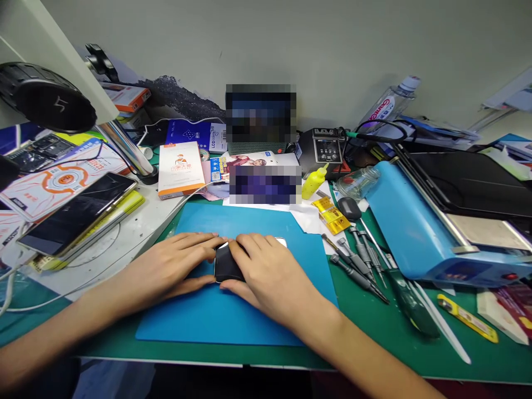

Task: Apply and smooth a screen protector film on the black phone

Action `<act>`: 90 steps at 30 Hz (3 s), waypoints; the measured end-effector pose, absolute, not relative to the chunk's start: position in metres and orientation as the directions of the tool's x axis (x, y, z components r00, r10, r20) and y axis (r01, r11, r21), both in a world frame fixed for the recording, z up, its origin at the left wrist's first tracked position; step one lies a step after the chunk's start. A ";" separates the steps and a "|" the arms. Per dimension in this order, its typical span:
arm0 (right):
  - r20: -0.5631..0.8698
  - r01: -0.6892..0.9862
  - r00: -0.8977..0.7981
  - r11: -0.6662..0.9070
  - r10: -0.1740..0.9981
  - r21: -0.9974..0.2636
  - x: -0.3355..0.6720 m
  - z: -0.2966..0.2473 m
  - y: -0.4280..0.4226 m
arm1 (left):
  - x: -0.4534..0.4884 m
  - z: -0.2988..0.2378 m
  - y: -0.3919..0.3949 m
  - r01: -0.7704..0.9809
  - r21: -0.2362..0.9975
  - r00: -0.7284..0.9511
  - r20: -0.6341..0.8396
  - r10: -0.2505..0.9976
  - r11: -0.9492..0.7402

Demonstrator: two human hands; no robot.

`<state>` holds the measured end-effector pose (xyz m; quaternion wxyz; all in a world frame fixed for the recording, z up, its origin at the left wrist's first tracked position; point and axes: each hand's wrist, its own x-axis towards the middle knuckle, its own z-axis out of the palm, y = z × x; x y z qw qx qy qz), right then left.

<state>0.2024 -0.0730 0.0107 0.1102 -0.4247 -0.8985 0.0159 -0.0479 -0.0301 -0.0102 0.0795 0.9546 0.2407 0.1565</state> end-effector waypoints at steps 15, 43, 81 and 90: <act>0.201 0.711 -0.637 0.668 0.744 -0.221 0.212 0.002 -0.056 | -0.045 -0.017 -0.030 0.436 0.197 0.833 0.281 0.476 -0.878; 0.344 0.671 -0.663 0.732 0.665 -0.118 0.208 -0.013 -0.058 | -0.046 -0.017 -0.027 0.450 0.229 0.825 0.262 0.500 -0.863; 0.369 0.627 -0.642 0.737 0.672 -0.251 0.212 -0.009 -0.059 | -0.047 -0.015 -0.026 0.444 0.374 0.803 0.237 0.546 -0.815; 0.370 0.625 -0.644 0.739 0.670 -0.252 0.212 -0.008 -0.059 | -0.048 -0.013 -0.027 0.448 0.386 0.799 0.231 0.554 -0.807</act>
